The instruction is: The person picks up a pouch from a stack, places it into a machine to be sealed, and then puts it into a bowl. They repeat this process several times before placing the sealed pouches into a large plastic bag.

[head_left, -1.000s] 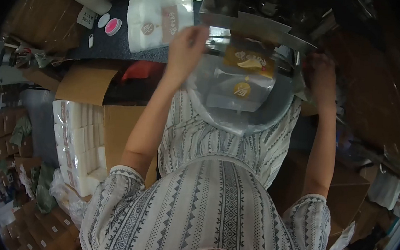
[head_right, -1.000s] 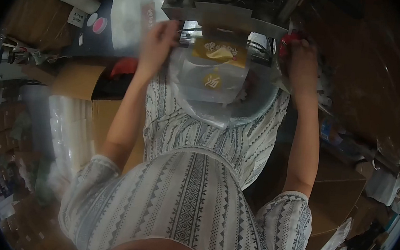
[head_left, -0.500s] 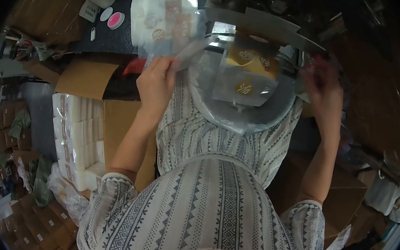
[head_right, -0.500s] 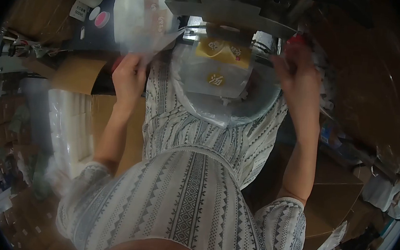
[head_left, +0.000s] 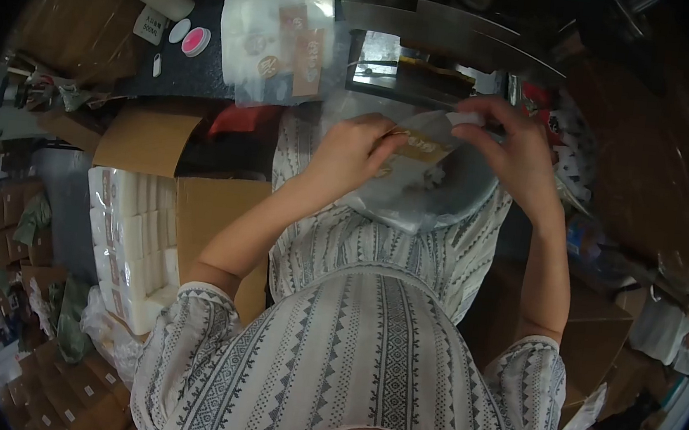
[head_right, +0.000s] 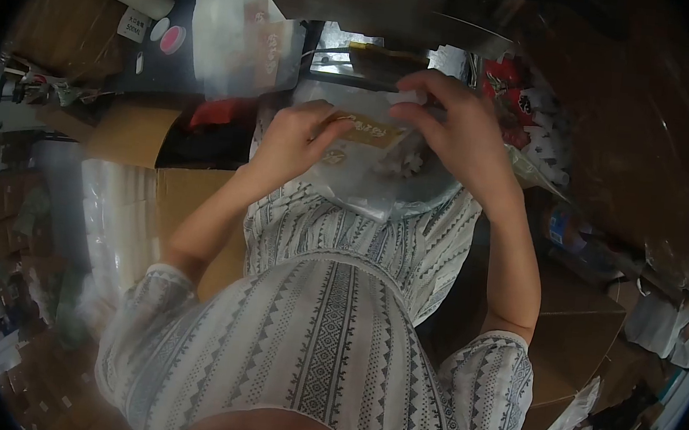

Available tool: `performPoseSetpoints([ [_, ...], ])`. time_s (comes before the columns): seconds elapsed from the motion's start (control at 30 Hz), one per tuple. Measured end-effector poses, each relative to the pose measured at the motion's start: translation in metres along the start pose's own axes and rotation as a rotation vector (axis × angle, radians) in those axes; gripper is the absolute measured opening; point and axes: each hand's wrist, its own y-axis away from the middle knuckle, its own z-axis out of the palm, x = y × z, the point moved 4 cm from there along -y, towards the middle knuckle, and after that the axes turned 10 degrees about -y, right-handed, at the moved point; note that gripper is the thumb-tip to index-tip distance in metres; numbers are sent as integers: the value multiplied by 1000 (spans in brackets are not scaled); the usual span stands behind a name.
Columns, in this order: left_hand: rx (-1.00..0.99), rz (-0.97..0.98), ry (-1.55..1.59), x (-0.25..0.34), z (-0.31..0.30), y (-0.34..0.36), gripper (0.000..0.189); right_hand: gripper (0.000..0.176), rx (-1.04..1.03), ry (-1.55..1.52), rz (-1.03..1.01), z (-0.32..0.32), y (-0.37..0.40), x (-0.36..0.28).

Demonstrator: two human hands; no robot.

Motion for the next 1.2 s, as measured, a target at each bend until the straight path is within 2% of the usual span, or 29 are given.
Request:
performPoseSetpoints([
  [0.07,44,-13,-36,-4,-1,-1,12,25,103,126,-60,-10,4,-2],
  [0.1,39,-11,-34,-4,-1,0,12,25,106,125,-55,-10,5,0],
  [0.17,87,14,-79,-3,-3,5,13,25,51,287,-202,-5,5,-2],
  [0.3,42,82,-144,2,-1,7,13,26,-71,164,-142,8,3,0],
  [0.4,-52,87,-40,-1,13,3,14,26,-102,14,-30,14,-2,10],
  [0.47,-196,-322,530,-20,34,1,16,28,162,-33,-54,4,-4,15],
  [0.6,-300,-439,495,-27,31,-34,21,32,264,122,-82,-19,7,18],
  [0.67,-133,-551,859,-30,34,-42,24,31,228,318,31,-25,15,18],
  [0.7,-133,-552,860,-31,34,-45,24,31,227,319,32,-31,15,25],
  [0.77,-172,-594,854,-33,34,-45,27,27,409,669,-1,-52,13,49],
  [0.8,-178,-598,853,-37,34,-40,27,27,407,667,6,-58,13,73],
  [0.87,-54,-398,285,-49,16,-35,29,23,358,998,225,-68,8,119],
  [0.9,-43,-390,281,-59,3,-33,29,23,368,999,214,-69,3,112],
  [0.97,424,-145,-193,-66,-42,-14,36,27,402,729,276,-64,7,100],
  [1.0,418,-142,-196,-76,-39,-5,36,27,405,724,281,-63,7,102],
  [1.07,390,36,-932,-84,-22,15,42,28,395,682,141,-62,4,100],
  [1.2,329,-35,-820,-84,-43,30,31,26,399,622,105,-63,13,80],
])
